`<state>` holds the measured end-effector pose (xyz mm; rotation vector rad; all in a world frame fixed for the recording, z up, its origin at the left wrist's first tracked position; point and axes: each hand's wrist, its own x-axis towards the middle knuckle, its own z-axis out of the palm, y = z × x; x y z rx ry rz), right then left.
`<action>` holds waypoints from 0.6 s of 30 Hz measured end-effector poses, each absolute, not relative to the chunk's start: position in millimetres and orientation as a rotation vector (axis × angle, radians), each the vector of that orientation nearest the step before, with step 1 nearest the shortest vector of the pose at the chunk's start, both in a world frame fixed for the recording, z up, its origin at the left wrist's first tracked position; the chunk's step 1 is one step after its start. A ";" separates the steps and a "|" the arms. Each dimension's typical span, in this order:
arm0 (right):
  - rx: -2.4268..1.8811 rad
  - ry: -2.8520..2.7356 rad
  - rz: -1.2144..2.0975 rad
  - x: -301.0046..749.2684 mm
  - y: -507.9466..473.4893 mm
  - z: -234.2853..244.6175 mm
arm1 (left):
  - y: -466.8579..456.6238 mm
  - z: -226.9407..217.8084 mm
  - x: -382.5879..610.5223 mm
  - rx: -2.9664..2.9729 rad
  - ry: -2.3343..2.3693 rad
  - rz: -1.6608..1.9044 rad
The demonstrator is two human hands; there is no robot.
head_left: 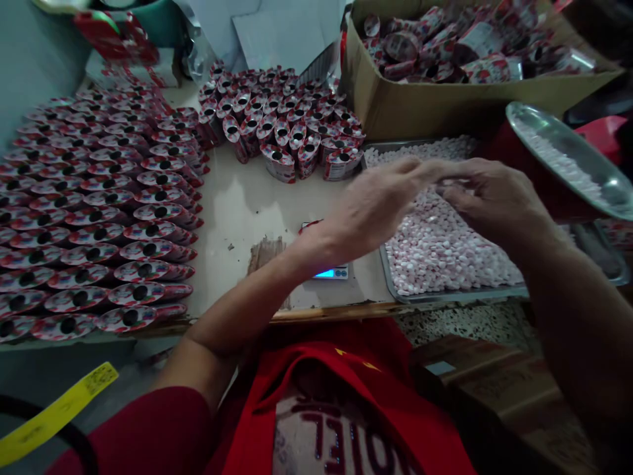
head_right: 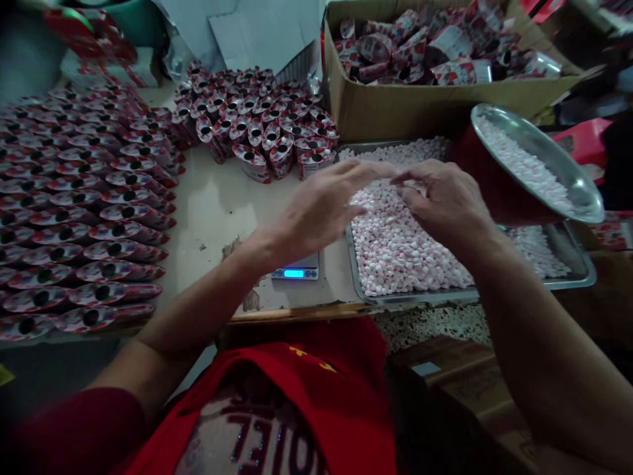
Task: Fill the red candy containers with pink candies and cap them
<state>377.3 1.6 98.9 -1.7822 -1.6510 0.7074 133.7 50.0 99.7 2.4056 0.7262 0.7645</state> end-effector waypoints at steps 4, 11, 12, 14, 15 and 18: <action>-1.869 -1.789 0.168 402.4 -23.5 78.8 | 44.7 55.5 47.8 2.288 1.068 0.989; -1.420 -1.040 1.058 309.0 -14.9 44.2 | 34.7 -26.2 21.5 2.244 1.153 0.840; -1.367 -0.968 1.156 297.1 -11.2 41.0 | 37.8 -26.6 32.3 2.228 1.159 0.869; -1.298 -0.813 1.296 282.5 -5.6 34.5 | 46.4 -17.6 53.2 2.246 1.117 0.953; -1.268 -0.713 1.352 279.4 -3.5 31.2 | 51.0 -9.1 63.2 2.309 1.064 1.007; -1.139 -0.436 1.512 280.4 3.5 22.6 | 62.7 24.6 95.5 2.664 0.822 1.100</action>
